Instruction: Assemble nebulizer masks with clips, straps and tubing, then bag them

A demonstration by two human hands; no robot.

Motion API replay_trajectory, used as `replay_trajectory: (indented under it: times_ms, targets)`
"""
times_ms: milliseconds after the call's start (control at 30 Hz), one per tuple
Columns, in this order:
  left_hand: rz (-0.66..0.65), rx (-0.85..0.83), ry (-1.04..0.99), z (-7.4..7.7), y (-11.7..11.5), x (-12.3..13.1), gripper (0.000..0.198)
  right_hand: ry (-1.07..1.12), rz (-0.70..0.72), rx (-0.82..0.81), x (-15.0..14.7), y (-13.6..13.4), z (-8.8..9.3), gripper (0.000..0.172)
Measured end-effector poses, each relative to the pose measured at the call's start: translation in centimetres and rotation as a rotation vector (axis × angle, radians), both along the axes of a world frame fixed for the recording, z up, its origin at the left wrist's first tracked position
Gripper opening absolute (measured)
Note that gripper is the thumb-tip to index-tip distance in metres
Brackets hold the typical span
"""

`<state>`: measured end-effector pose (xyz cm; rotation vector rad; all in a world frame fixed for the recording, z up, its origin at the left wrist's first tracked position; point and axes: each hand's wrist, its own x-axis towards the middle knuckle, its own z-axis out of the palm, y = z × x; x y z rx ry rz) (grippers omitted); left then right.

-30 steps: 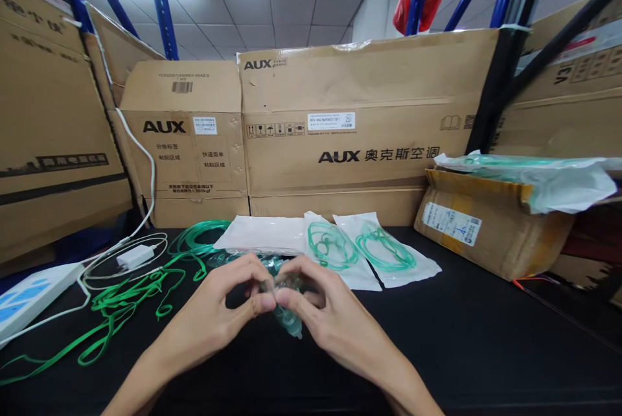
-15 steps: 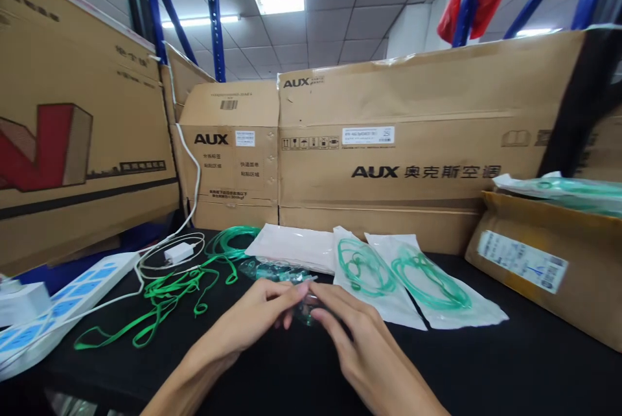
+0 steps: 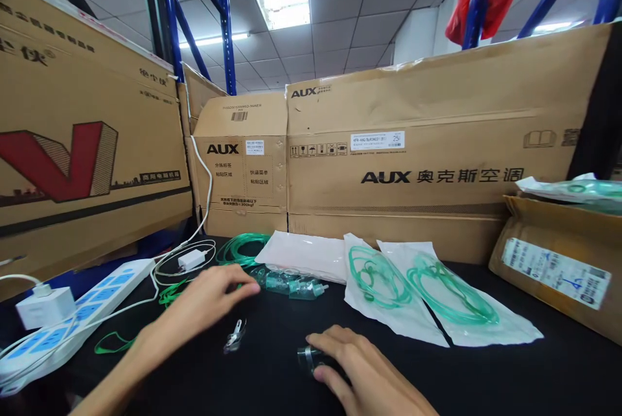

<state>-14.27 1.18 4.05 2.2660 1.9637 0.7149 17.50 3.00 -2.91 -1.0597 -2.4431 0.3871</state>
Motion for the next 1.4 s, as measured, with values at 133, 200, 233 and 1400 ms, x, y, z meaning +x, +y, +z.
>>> replay_trajectory:
  times_ms: [133, 200, 233, 1400]
  targets:
    - [0.252, 0.021, 0.119, -0.2, 2.2, -5.8, 0.040, 0.035, 0.022, 0.024, 0.1, 0.2, -0.7, 0.040]
    - [0.315, -0.001, 0.168, -0.8, 3.4, -7.5, 0.036, 0.034, 0.031, 0.028, -0.1, 0.0, -0.2, 0.040]
    - [0.328, -0.014, 0.188, -1.1, 3.9, -8.0, 0.033, 0.027, 0.031, 0.027, -0.1, -0.3, 0.1, 0.039]
    - [-0.086, -0.238, 0.261, -2.1, 6.7, -9.7, 0.011, -0.003, 0.072, -0.043, -0.8, -1.5, 2.8, 0.033]
